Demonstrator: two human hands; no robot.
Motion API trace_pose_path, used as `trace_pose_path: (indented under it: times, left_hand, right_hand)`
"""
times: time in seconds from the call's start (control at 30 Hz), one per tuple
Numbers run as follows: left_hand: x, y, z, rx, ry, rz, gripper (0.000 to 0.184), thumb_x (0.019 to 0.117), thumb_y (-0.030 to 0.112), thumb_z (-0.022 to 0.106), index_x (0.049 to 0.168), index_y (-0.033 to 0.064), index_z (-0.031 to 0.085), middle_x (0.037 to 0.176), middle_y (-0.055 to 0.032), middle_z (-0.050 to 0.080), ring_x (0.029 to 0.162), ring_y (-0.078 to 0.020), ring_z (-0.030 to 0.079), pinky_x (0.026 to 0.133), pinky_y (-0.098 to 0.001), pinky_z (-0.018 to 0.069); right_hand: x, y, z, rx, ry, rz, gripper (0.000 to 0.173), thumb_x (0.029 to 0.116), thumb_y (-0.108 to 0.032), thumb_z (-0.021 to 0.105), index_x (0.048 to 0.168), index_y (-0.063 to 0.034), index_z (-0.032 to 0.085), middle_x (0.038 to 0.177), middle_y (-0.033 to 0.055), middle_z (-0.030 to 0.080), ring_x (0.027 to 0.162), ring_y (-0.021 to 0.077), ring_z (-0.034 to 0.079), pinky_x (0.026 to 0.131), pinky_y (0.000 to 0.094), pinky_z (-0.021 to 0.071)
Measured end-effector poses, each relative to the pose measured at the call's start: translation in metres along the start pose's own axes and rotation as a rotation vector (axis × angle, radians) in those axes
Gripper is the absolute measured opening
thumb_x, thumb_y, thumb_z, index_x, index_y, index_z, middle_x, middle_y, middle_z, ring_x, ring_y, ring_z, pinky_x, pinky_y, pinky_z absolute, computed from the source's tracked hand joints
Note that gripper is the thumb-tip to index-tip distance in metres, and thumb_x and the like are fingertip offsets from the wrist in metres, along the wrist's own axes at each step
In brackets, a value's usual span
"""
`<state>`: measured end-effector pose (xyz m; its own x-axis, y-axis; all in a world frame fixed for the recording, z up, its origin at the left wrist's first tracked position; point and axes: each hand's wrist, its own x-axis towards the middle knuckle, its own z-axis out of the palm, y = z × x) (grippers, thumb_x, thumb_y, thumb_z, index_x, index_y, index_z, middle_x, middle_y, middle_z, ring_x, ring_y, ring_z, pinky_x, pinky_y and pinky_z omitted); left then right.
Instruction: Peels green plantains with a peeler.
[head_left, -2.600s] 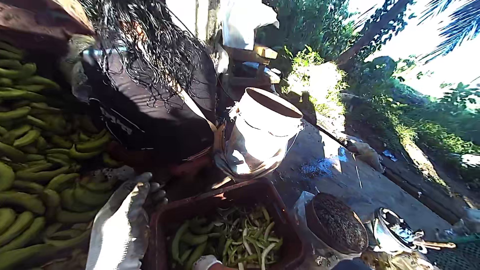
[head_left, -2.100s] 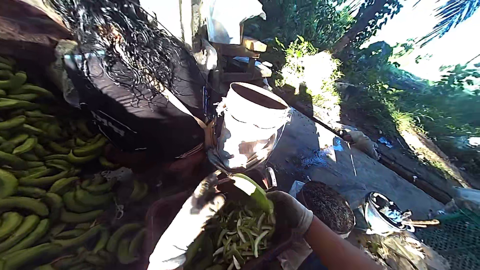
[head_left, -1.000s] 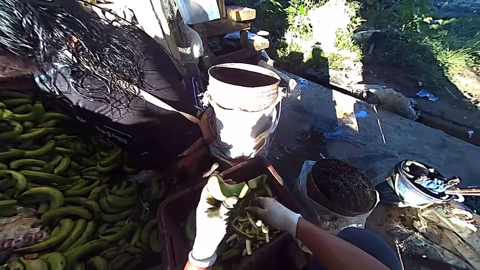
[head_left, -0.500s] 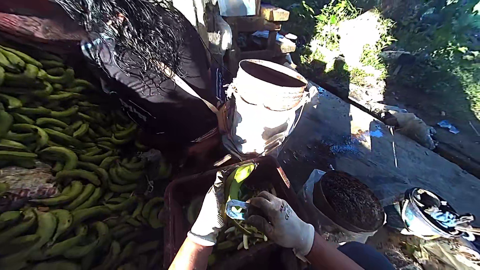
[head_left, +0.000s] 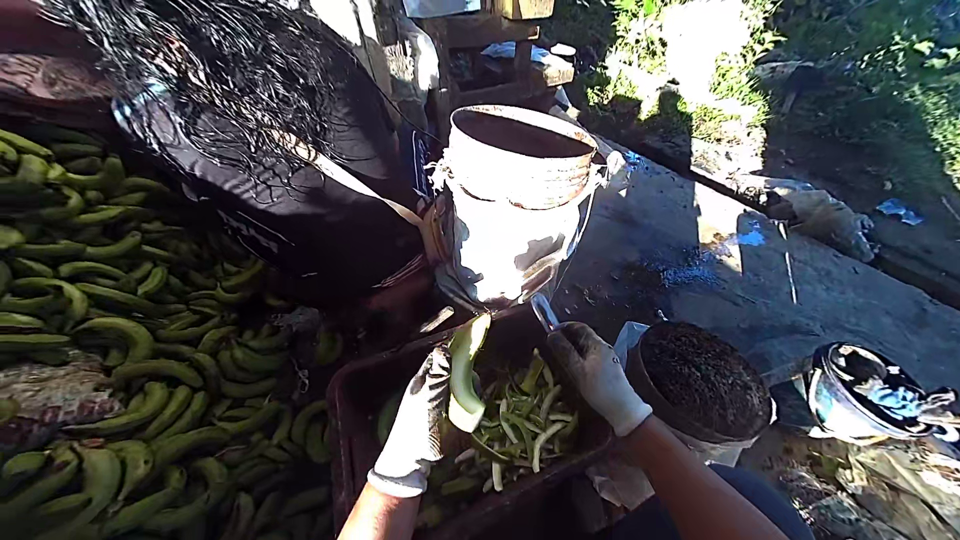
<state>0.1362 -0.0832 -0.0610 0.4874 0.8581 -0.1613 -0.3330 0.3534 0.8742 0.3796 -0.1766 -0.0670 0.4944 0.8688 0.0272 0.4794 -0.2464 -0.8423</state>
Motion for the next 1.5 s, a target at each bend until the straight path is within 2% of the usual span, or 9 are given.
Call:
trace_pose_path:
  times: [0.1,0.37,0.57,0.7,0.87,1.03,1.13,1.3,1.5]
  left_hand:
    - [0.003,0.000,-0.006,-0.043,-0.016,0.008,0.040,0.1116,0.030,0.034,0.132,0.0045,0.057,0.099,-0.0137,0.068,0.078,-0.0201,0.069,0.067,-0.0358,0.0610]
    - [-0.005,-0.006,-0.001,-0.010,0.043,0.036,0.042,0.1114,0.029,0.031,0.132,0.0052,0.058,0.100,-0.0114,0.069,0.079,-0.0171,0.068,0.068,-0.0326,0.0603]
    - [-0.016,-0.019,0.016,0.083,-0.018,0.014,0.035,0.1111,0.019,0.033,0.129,0.0025,0.057,0.102,-0.0068,0.069,0.090,-0.0114,0.068,0.080,-0.0287,0.0597]
    - [-0.013,-0.019,0.008,0.176,-0.074,-0.094,0.041,0.1117,0.033,0.034,0.125,0.0076,0.064,0.097,-0.0071,0.070,0.082,-0.0125,0.068,0.072,-0.0295,0.0599]
    - [0.003,-0.017,-0.001,0.133,-0.005,-0.101,0.041,0.1097,0.035,0.044,0.138,0.0073,0.055,0.100,-0.0166,0.069,0.079,-0.0254,0.070,0.064,-0.0403,0.0619]
    - [0.006,-0.017,0.006,0.161,0.113,0.209,0.042,0.1105,0.024,0.042,0.148,0.0061,0.045,0.113,-0.0102,0.068,0.092,-0.0146,0.069,0.081,-0.0313,0.0606]
    - [0.006,-0.015,0.003,0.055,0.071,0.192,0.044,0.1119,0.024,0.035,0.154,0.0112,0.035,0.113,-0.0106,0.066,0.087,-0.0163,0.069,0.074,-0.0325,0.0611]
    - [-0.007,-0.006,-0.005,0.059,-0.224,-0.078,0.038,0.1094,0.017,0.040,0.146,0.0079,0.048,0.116,-0.0090,0.068,0.095,-0.0136,0.068,0.080,-0.0306,0.0599]
    - [-0.006,-0.013,0.001,-0.077,-0.274,-0.235,0.040,0.1107,0.033,0.037,0.136,0.0070,0.055,0.107,-0.0169,0.069,0.086,-0.0223,0.069,0.072,-0.0353,0.0605]
  right_hand:
    - [-0.033,-0.020,0.019,0.151,-0.184,-0.137,0.044,0.1004,-0.049,0.060,0.125,-0.0123,0.065,0.104,-0.0007,0.071,0.088,0.0072,0.068,0.080,0.0315,0.0595]
    - [-0.064,-0.020,0.045,0.173,-0.509,-0.328,0.038,0.1002,-0.043,0.065,0.126,-0.0146,0.070,0.117,0.0015,0.069,0.105,0.0070,0.066,0.094,0.0294,0.0566]
    - [-0.033,0.000,0.049,-0.102,-0.039,-0.389,0.039,0.0961,-0.045,0.068,0.122,-0.0168,0.073,0.115,0.0074,0.070,0.109,0.0202,0.066,0.097,0.0430,0.0554]
    - [0.003,-0.009,0.013,0.008,0.225,-0.040,0.043,0.0984,-0.048,0.063,0.124,-0.0139,0.070,0.116,0.0080,0.070,0.105,0.0197,0.068,0.095,0.0460,0.0561]
    - [-0.006,-0.019,0.003,0.072,0.027,0.048,0.053,0.0948,-0.058,0.063,0.126,-0.0155,0.066,0.115,0.0052,0.069,0.101,0.0159,0.067,0.091,0.0430,0.0564]
    - [-0.053,-0.025,0.040,0.182,-0.245,-0.127,0.045,0.0949,-0.050,0.069,0.123,-0.0151,0.066,0.109,-0.0012,0.071,0.095,0.0070,0.068,0.087,0.0330,0.0595]
    - [-0.068,-0.026,0.050,0.141,-0.364,-0.236,0.043,0.0970,-0.049,0.067,0.125,-0.0157,0.069,0.118,0.0004,0.069,0.106,0.0075,0.066,0.095,0.0316,0.0560]
    - [-0.035,-0.017,0.044,-0.054,-0.104,-0.320,0.045,0.0975,-0.048,0.065,0.127,-0.0138,0.071,0.117,0.0088,0.070,0.112,0.0213,0.066,0.100,0.0440,0.0535]
    - [0.000,-0.010,0.015,0.018,0.046,-0.035,0.047,0.0979,-0.059,0.058,0.122,-0.0207,0.071,0.113,0.0001,0.071,0.102,0.0122,0.068,0.094,0.0407,0.0560]
